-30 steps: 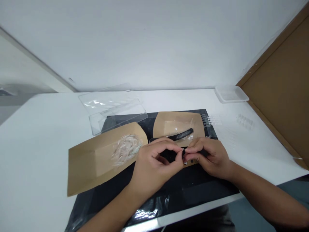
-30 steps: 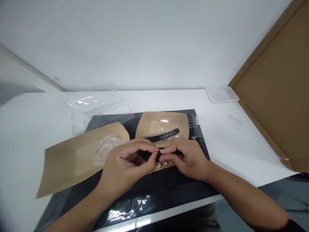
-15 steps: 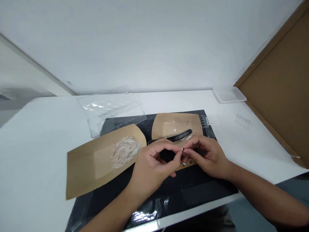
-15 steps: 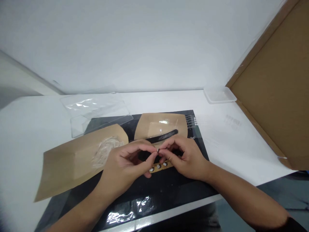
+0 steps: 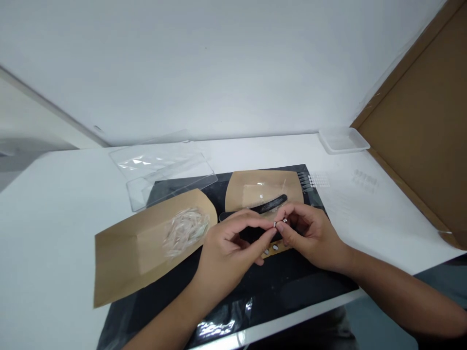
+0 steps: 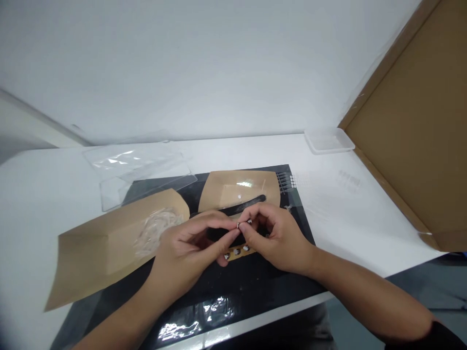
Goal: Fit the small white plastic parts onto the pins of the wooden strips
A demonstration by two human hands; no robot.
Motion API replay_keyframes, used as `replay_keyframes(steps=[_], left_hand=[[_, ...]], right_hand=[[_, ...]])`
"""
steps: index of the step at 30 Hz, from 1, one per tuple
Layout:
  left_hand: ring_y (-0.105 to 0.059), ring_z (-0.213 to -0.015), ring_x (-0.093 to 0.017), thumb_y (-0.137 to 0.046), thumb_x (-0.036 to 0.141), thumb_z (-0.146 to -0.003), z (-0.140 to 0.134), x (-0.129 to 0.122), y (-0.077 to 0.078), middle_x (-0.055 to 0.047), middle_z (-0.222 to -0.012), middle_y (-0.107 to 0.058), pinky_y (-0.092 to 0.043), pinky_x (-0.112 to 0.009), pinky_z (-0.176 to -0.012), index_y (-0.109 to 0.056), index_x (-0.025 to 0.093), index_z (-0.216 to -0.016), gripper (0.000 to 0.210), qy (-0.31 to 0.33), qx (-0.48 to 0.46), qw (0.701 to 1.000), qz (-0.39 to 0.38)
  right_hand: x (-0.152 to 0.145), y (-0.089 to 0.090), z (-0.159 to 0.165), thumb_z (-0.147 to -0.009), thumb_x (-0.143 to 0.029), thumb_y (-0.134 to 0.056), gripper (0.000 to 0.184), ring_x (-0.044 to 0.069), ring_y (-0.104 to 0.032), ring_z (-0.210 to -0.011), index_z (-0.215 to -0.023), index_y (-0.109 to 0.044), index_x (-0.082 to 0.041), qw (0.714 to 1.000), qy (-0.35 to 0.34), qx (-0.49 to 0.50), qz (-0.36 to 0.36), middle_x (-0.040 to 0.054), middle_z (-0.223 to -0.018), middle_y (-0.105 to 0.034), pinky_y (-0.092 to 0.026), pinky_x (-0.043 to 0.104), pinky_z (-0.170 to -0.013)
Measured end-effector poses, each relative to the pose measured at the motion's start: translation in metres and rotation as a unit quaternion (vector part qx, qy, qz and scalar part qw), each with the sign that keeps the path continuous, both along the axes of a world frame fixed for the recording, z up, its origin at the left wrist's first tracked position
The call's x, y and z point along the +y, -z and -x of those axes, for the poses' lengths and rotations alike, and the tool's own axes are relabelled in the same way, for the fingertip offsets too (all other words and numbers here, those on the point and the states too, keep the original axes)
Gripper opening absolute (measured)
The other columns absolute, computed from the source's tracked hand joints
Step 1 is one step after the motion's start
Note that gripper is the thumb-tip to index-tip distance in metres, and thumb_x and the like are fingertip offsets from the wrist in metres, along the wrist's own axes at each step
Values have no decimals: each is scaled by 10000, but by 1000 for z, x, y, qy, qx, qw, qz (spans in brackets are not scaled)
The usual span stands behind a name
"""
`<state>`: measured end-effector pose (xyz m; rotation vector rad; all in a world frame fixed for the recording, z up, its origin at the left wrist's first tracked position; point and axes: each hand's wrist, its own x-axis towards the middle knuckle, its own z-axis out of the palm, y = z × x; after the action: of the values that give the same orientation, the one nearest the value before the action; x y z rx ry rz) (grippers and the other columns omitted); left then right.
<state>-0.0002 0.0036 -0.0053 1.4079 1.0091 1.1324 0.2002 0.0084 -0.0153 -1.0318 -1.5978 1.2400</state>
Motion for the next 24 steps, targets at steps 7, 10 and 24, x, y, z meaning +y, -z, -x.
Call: replay_keyframes(steps=[7, 10, 24], left_hand=[[-671, -505, -108, -792, 371, -894, 3, 4, -5, -38, -843, -752, -563, -167, -353, -777, 169, -957, 213, 61, -15, 992, 113], [-634, -461, -93, -779, 390, -908, 4, 5, -5, -11, -770, -718, -547, -161, -337, -761, 170, -967, 228, 76, -28, 988, 129], [-595, -420, -74, -736, 421, -943, 1, 2, -8, -11, -762, -706, -520, -146, -319, -713, 171, -932, 252, 96, -27, 987, 123]], right_hand=[[4, -3, -1, -990, -324, -715, 122, 93, -682, -655, -1029, -702, -209, 998, -42, 39, 27, -23, -813, -678, -562, 209, -615], [4, -3, 0, -975, -315, -736, 124, 88, -703, -646, -1039, -712, -211, 997, -39, 54, 33, -12, -880, -700, -580, 205, -607], [1, -3, 0, -994, -320, -707, 126, 110, -740, -656, -1047, -689, -207, 999, -36, 38, 3, -23, -799, -701, -607, 216, -606]])
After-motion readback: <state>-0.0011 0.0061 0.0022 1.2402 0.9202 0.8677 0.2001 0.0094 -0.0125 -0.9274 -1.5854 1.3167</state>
